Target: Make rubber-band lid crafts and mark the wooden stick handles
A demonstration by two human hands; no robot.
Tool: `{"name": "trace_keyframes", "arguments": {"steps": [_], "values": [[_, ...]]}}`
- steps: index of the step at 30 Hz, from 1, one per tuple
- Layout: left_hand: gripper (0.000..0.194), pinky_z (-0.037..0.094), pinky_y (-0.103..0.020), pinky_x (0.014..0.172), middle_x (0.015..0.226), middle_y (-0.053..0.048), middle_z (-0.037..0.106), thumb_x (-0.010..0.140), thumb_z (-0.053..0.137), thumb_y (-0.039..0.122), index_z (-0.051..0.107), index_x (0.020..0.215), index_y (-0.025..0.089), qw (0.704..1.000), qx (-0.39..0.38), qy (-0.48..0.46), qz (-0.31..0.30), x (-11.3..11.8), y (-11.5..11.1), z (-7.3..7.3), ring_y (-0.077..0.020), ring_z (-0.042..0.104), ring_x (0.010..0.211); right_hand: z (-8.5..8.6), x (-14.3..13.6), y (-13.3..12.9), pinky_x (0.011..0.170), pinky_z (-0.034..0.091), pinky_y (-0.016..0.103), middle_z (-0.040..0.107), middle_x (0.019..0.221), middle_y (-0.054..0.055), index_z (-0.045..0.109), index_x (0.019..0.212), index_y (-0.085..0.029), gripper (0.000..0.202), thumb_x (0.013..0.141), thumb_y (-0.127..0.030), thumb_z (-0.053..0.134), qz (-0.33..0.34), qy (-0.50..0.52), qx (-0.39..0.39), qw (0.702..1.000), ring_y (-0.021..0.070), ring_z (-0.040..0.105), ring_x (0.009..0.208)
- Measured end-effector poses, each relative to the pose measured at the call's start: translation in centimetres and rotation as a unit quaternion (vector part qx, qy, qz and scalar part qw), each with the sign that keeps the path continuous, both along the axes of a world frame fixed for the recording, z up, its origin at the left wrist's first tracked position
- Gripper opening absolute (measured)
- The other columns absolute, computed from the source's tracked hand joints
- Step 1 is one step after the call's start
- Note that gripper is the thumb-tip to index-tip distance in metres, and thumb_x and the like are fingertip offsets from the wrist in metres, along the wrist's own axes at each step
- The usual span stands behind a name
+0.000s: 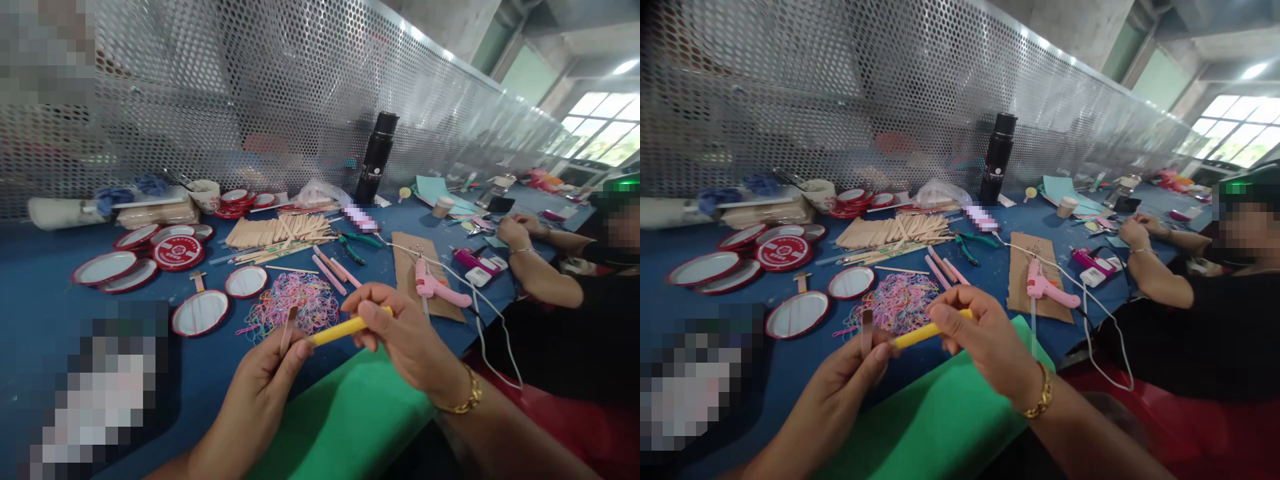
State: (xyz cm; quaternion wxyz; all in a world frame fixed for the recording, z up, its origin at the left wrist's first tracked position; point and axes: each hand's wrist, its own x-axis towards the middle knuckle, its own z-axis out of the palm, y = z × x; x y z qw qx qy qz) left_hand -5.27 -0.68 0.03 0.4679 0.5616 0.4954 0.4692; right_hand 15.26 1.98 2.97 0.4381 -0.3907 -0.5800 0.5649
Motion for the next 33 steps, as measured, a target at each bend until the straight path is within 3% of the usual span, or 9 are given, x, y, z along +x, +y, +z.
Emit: {"name": "trace_keyframes", "arguments": {"steps": [6,9,12,15,16,18,21,28,33], "values": [[0.050,0.030,-0.025,0.053,0.056,0.003,0.041,0.089,0.060,0.062,0.057,0.060,0.021,0.999,-0.004,-0.003,-0.036,-0.3,0.0,-0.3,-0.0140,0.032,0.055,-1.2,-3.9,-1.3,0.049,0.037,0.021,0.056,0.061,-0.003,0.065,0.079,-0.018,0.039,0.094,-0.054,0.059,-0.020,0.009,0.005,1.000,0.0085,0.047,0.053],[0.055,0.027,-0.025,0.051,0.055,0.003,0.039,0.086,0.061,0.068,0.053,0.057,0.021,0.999,-0.017,-0.009,-0.036,-0.3,-0.1,-0.4,-0.0136,0.031,0.055,-1.0,-3.5,-0.9,0.044,0.035,0.021,0.055,0.055,-0.002,0.066,0.073,-0.018,0.043,0.095,-0.052,0.053,-0.051,-0.009,0.005,0.999,0.0089,0.045,0.048],[0.056,0.026,-0.024,0.049,0.057,0.004,0.038,0.079,0.066,0.072,0.053,0.059,0.021,0.996,-0.058,-0.062,0.009,0.0,-0.1,-0.5,-0.0129,0.029,0.055,0.0,-0.4,0.5,0.045,0.041,0.023,0.054,0.054,-0.002,0.064,0.066,-0.021,0.044,0.097,-0.050,0.051,-0.159,-0.006,0.074,0.984,0.0109,0.050,0.049],[0.057,0.029,-0.023,0.048,0.058,0.005,0.038,0.073,0.071,0.074,0.052,0.061,0.021,0.986,-0.095,-0.131,0.038,0.4,-0.1,-0.4,-0.0117,0.028,0.055,1.1,2.4,1.5,0.050,0.047,0.026,0.054,0.059,-0.003,0.062,0.078,-0.024,0.033,0.100,-0.046,0.049,-0.316,0.057,0.190,0.928,0.0115,0.050,0.048],[0.059,0.031,-0.022,0.048,0.058,0.005,0.038,0.070,0.073,0.074,0.052,0.060,0.021,0.985,-0.101,-0.136,0.029,0.5,0.0,-0.2,-0.0114,0.028,0.054,1.3,2.6,1.4,0.050,0.048,0.027,0.061,0.068,-0.001,0.064,0.091,-0.025,0.028,0.102,-0.045,0.048,-0.313,0.057,0.198,0.927,0.0117,0.054,0.051],[0.061,0.031,-0.022,0.047,0.056,0.004,0.039,0.069,0.073,0.076,0.052,0.056,0.020,0.987,-0.098,-0.127,0.027,0.6,0.0,0.2,-0.0109,0.029,0.053,1.0,1.5,0.5,0.059,0.055,0.030,0.073,0.097,0.003,0.061,0.119,-0.030,0.024,0.104,-0.039,0.046,-0.194,-0.006,0.188,0.963,0.0135,0.065,0.062],[0.058,0.035,-0.023,0.048,0.055,0.002,0.045,0.068,0.074,0.074,0.060,0.055,0.020,0.990,-0.096,-0.101,0.006,0.3,0.0,0.8,-0.0127,0.035,0.053,-0.3,-1.9,-1.3,0.080,0.059,0.033,0.073,0.106,0.002,0.065,0.117,-0.029,0.021,0.096,-0.026,0.063,-0.023,-0.100,0.206,0.973,0.0162,0.071,0.085],[0.048,0.050,-0.031,0.070,0.075,-0.006,0.065,0.073,0.075,0.068,0.078,0.080,0.021,0.983,-0.115,-0.136,-0.037,-0.3,-0.3,-0.3,-0.0222,0.057,0.075,-1.3,-4.1,-1.4,0.081,0.056,0.027,0.071,0.098,-0.001,0.063,0.107,-0.027,0.023,0.088,-0.019,0.073,-0.017,-0.079,0.251,0.965,0.0135,0.068,0.085],[0.036,0.036,-0.022,0.050,0.062,0.004,0.047,0.086,0.068,0.059,0.069,0.093,0.024,0.984,-0.093,-0.152,0.020,-0.2,-0.4,-1.2,-0.0117,0.038,0.053,-0.9,-0.7,3.8,0.080,0.054,0.032,0.066,0.094,0.003,0.058,0.104,-0.023,0.014,0.091,-0.021,0.065,-0.153,-0.218,0.291,0.919,0.0173,0.066,0.083]]}}
